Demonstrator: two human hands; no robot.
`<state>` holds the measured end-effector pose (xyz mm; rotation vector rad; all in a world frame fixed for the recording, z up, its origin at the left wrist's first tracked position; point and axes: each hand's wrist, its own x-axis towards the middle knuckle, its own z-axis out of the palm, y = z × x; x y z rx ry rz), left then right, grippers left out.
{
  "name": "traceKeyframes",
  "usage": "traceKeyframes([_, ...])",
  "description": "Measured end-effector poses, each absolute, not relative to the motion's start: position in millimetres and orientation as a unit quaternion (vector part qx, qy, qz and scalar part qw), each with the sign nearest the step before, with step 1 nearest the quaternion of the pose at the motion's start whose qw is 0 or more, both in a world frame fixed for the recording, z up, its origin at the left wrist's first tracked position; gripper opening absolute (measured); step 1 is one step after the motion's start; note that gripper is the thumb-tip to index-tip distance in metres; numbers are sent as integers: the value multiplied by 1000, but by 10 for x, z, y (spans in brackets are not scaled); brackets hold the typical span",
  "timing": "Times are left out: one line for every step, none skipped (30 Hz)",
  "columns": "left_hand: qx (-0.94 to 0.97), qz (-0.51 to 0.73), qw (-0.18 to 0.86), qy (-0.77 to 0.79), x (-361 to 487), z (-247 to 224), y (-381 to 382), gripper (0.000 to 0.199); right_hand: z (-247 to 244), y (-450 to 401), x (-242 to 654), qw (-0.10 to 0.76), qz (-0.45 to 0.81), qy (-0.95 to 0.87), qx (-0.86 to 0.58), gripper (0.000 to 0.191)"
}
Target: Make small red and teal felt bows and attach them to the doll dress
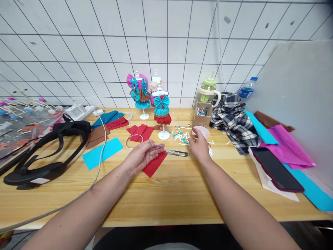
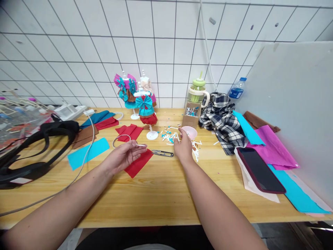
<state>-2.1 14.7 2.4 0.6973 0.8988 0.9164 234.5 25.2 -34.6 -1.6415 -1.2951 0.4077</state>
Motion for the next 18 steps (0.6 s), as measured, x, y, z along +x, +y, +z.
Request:
traceKeyframes([319, 416, 746, 410, -22, 22, 145, 9, -327, 236, 2331, 502, 164, -534, -661, 41])
traceKeyframes([320, 414, 747, 410, -20, 19, 142, 10, -298, 203, 2299, 518, 168, -543, -639, 38])
traceKeyframes([323, 411, 748, 409, -19, 15, 139, 11, -262, 156, 2249, 522, 190, -565, -610, 32])
traceKeyframes([326, 409, 748, 408, -16, 10, 135, 12, -221, 99, 2188, 525, 203, -587, -582, 31])
traceKeyframes([330, 408, 749, 405, -13, 5, 130, 12, -181, 38, 2120, 523, 218, -619, -545, 33])
traceKeyframes([333, 406, 750, 402, -10, 0, 125, 12, -145, -21, 2052, 510, 224, -660, -505, 36])
traceKeyframes([337, 403, 752, 399, -7, -5, 120, 12, -118, -73, 1989, 497, 212, -698, -470, 37])
traceKeyframes([340, 400, 755, 393, -2, -10, 114, 12, -102, -114, 1934, 478, 194, -731, -446, 37])
traceKeyframes([343, 396, 759, 386, 3, -14, 108, 12, -98, -142, 1890, 466, 177, -751, -434, 33])
traceKeyframes([346, 391, 763, 380, 10, -18, 101, 12, -105, -157, 1858, 456, 167, -759, -434, 27])
traceKeyframes([349, 386, 766, 376, 18, -22, 93, 13, -120, -162, 1836, 449, 164, -760, -440, 22])
traceKeyframes([353, 381, 768, 375, 28, -26, 84, 13, -140, -158, 1824, 449, 168, -754, -449, 17])
traceKeyframes([358, 375, 768, 376, 40, -31, 75, 14, -161, -150, 1819, 453, 179, -744, -457, 14])
traceKeyframes([364, 370, 767, 378, 53, -35, 66, 14, -180, -138, 1820, 462, 194, -734, -459, 12])
traceKeyframes([373, 368, 762, 380, 66, -40, 59, 15, -194, -125, 1826, 472, 211, -724, -457, 11])
traceKeyframes([387, 371, 753, 383, 77, -44, 55, 16, -202, -111, 1837, 481, 229, -714, -454, 9])
traceKeyframes([409, 378, 736, 386, 86, -47, 53, 17, -203, -97, 1854, 486, 245, -703, -458, 8])
traceKeyframes([439, 388, 710, 391, 89, -47, 55, 17, -199, -82, 1877, 481, 261, -693, -469, 8])
